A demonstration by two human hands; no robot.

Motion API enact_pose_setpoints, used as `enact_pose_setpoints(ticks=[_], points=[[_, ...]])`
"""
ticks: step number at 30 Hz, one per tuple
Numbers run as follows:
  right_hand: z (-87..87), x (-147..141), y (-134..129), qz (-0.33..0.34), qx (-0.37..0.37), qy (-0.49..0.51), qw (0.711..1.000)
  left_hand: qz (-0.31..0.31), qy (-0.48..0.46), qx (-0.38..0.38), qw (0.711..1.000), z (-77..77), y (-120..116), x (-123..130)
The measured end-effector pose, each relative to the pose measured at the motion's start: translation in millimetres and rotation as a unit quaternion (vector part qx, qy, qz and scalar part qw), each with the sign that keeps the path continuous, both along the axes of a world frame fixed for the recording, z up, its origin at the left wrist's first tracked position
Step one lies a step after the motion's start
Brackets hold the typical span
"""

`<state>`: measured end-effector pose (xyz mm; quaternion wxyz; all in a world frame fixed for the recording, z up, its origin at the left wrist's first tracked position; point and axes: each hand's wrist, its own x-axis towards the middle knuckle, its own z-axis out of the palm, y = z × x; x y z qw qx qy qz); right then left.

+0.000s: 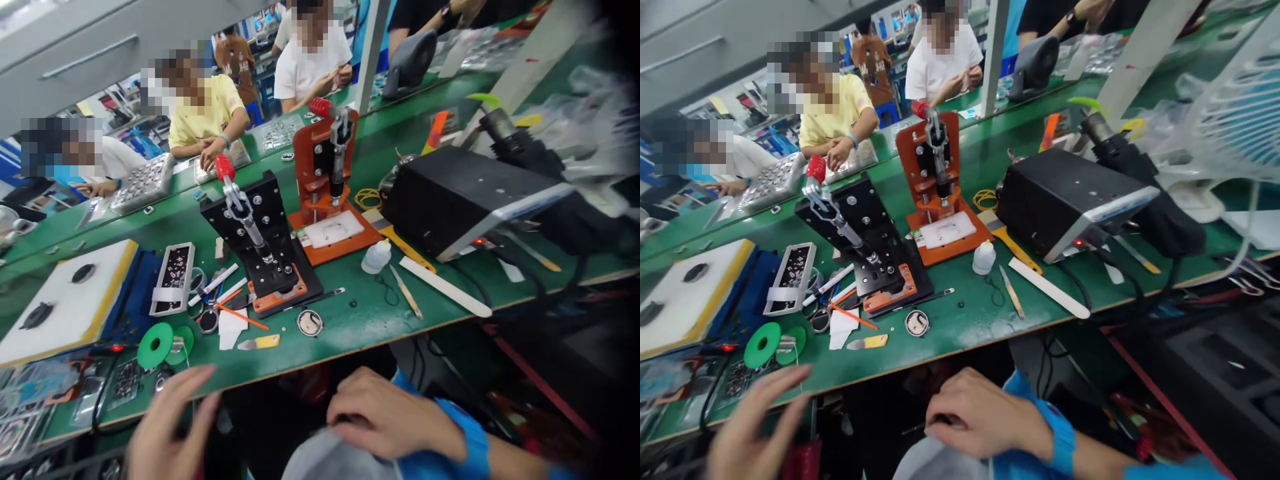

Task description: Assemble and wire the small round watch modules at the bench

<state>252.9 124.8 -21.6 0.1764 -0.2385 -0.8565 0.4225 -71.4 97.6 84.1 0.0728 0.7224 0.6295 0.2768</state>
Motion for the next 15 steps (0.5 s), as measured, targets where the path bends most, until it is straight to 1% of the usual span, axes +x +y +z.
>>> enact_pose_setpoints(ticks=[1,3,4,5,7,8,10,12,13,14,15], points=[[9.9,10,3,-0.039,0.027,0.038,0.998,-0.037,0.001,0.003,0.999,-4.4,2,22],[24.8,30,12,-0.103,0.089,0.093,0.986,-0.101,-0.003,-0.004,0.995,-19.9,17,68],[29.6,39,16,-0.143,0.117,0.11,0.977,-0.113,-0.006,-0.009,0.994,-28.9,28,88],[32.6,47,20,-0.18,0.14,0.12,0.966,-0.111,-0.006,-0.016,0.994,-37.3,39,105],[34.7,59,27,-0.244,0.166,0.132,0.946,-0.096,-0.01,-0.025,0.995,-48.8,55,128],[34.4,64,30,-0.261,0.17,0.134,0.941,-0.088,-0.018,-0.033,0.995,-51.1,59,134],[33.0,69,36,-0.266,0.171,0.127,0.94,-0.078,-0.056,-0.059,0.994,-49.7,62,136],[32.0,71,43,-0.259,0.178,0.1,0.944,-0.039,-0.133,-0.09,0.986,-43.4,63,130],[31.8,71,47,-0.26,0.188,0.082,0.944,-0.005,-0.187,-0.11,0.976,-39.9,63,126],[31.8,71,51,-0.267,0.204,0.064,0.94,0.035,-0.25,-0.133,0.958,-36.7,64,123],[31.7,71,55,-0.277,0.225,0.047,0.933,0.073,-0.32,-0.158,0.931,-34.0,65,119]])
